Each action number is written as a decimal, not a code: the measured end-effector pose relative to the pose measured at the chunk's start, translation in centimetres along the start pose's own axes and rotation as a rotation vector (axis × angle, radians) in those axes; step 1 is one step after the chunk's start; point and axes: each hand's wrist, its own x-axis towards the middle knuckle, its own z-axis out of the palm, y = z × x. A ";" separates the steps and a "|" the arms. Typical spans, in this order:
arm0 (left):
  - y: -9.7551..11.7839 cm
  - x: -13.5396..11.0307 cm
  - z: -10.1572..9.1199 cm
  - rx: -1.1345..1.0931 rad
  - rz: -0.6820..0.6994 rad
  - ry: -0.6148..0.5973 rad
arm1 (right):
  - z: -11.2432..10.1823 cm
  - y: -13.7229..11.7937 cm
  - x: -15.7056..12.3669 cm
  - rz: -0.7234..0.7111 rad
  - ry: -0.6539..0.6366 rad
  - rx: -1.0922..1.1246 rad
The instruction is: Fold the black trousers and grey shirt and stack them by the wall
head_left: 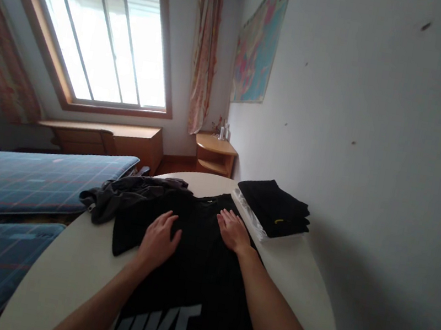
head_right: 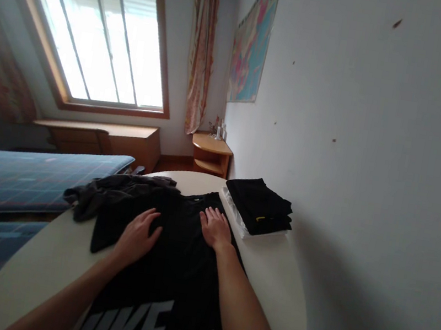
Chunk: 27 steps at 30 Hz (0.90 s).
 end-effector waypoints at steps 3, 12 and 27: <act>-4.3 0.5 -0.9 0.156 -0.270 0.129 | -0.4 0.8 0.2 0.020 -0.035 -0.048; -9.5 -0.1 -2.8 0.318 -0.596 -0.017 | -0.8 1.4 0.3 0.028 -0.023 -0.049; -12.9 1.6 -3.2 -0.137 -0.630 0.217 | -0.5 -0.1 -0.7 -0.051 -0.033 -0.064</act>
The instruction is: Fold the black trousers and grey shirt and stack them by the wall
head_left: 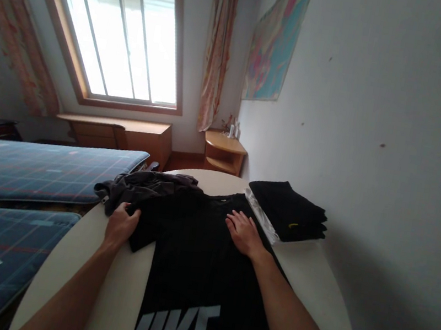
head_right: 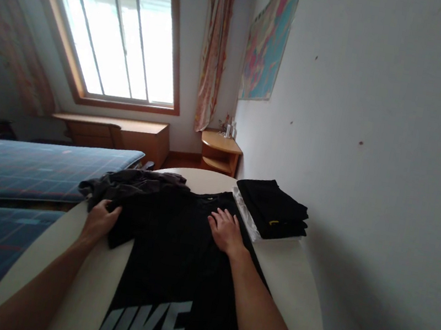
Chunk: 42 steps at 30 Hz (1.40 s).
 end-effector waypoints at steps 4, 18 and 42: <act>0.9 -0.5 -0.4 -0.093 0.012 0.076 | -0.4 -0.5 -0.1 -0.015 0.009 -0.074; 1.7 -1.6 -0.1 -0.157 0.197 0.032 | 0.9 -12.7 -7.1 -0.735 -0.300 0.205; 7.0 -6.6 -1.0 -0.361 0.486 -0.207 | 2.2 -12.4 -5.2 -0.262 0.160 0.438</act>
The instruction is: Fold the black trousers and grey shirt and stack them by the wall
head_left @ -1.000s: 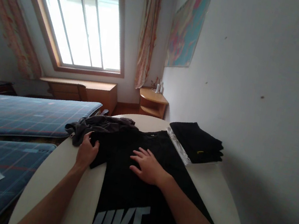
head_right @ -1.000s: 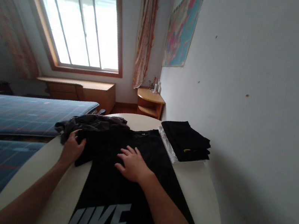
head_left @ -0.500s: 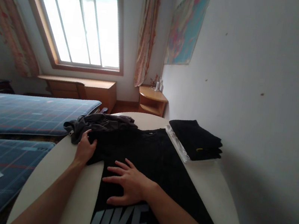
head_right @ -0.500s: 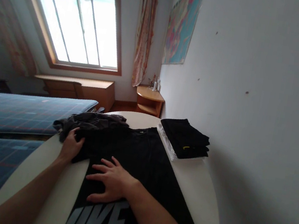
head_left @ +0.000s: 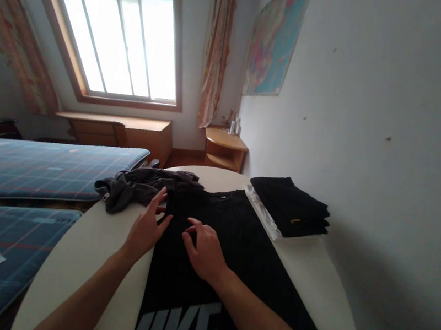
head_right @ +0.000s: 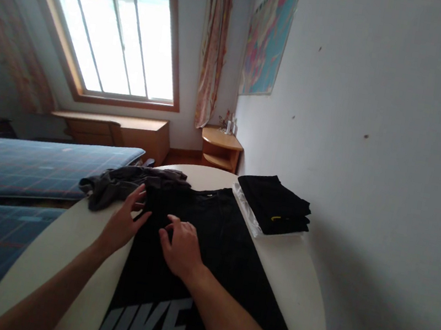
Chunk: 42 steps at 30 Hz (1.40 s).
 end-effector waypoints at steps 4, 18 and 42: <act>1.0 -1.1 0.0 0.156 0.168 -0.287 | -0.5 1.2 0.6 0.133 0.057 -0.042; 0.4 -1.2 -1.4 0.463 0.135 -0.416 | 0.1 3.2 2.0 0.117 0.099 0.099; -1.0 -1.3 -1.4 0.401 0.033 -0.561 | 0.6 6.0 2.6 0.213 0.232 0.086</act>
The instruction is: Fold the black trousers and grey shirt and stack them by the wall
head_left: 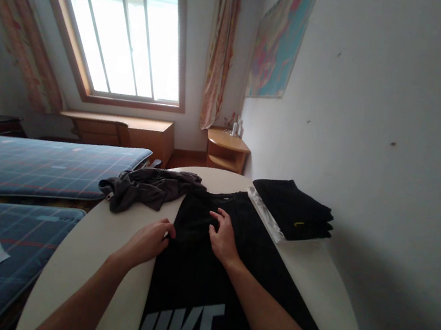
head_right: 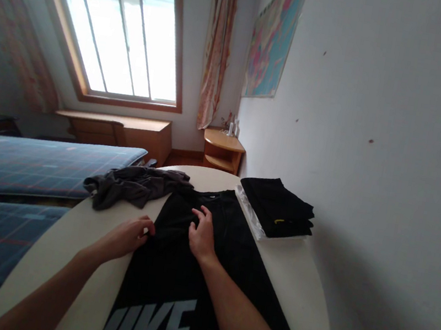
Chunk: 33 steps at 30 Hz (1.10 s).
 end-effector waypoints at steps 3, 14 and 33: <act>0.7 -0.1 -0.4 0.028 0.012 -0.026 | -0.2 -0.9 -0.5 -0.021 -0.057 -0.202; 2.2 0.5 1.2 0.173 -0.219 0.131 | 0.2 -3.1 1.0 -0.016 -0.334 -0.435; 2.3 0.7 1.3 0.061 -0.243 0.077 | 7.9 -4.8 13.0 0.041 -0.419 -0.304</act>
